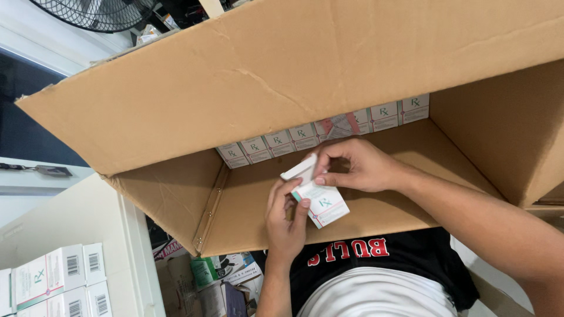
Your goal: The person opens small white boxes with green and red markings, removes a folded paper insert, and places the boxes on a nearby table. The person repeats this process for multiple boxes taken from a large cardboard carton.
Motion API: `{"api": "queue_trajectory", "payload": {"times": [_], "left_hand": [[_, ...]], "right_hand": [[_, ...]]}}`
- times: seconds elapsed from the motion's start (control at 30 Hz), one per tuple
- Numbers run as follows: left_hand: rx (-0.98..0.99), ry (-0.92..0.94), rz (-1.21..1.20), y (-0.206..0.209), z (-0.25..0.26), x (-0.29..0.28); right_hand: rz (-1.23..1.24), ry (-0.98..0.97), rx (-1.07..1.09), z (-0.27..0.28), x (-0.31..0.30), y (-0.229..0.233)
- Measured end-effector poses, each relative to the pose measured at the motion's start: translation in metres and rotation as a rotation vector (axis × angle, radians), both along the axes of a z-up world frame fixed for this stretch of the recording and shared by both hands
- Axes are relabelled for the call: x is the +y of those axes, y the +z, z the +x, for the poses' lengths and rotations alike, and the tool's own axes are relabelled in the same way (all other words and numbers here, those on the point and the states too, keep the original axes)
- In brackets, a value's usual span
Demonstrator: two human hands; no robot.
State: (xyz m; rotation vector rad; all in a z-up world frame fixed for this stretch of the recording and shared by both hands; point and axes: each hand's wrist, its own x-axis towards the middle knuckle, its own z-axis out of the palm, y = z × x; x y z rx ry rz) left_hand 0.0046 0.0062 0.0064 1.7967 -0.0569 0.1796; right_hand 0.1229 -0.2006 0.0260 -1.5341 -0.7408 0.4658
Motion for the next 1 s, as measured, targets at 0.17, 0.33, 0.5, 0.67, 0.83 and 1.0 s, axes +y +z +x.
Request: {"api": "queue_trajectory", "payload": {"times": [0.17,0.33,0.5,0.67,0.83,1.0], "left_hand": [[-0.078,-0.02,-0.17,-0.012,0.0,0.007],[-0.074,-0.011,-0.276,-0.024,-0.003,0.008],[-0.102,-0.023,-0.253,-0.025,-0.004,0.005],[-0.12,0.005,-0.149,-0.016,-0.003,0.004],[-0.094,0.028,-0.115,-0.009,-0.004,0.001],[-0.161,-0.014,-0.01,-0.006,-0.002,0.005]], "right_hand": [[0.051,-0.072,-0.283,-0.004,-0.001,0.003],[0.088,-0.08,-0.034,-0.008,-0.001,0.012],[-0.001,-0.081,-0.177,-0.006,-0.002,0.015],[0.014,-0.029,-0.17,-0.004,-0.003,0.015],[-0.006,0.002,-0.214,-0.002,-0.004,0.019],[-0.08,0.064,-0.123,0.0,-0.004,0.023]]}}
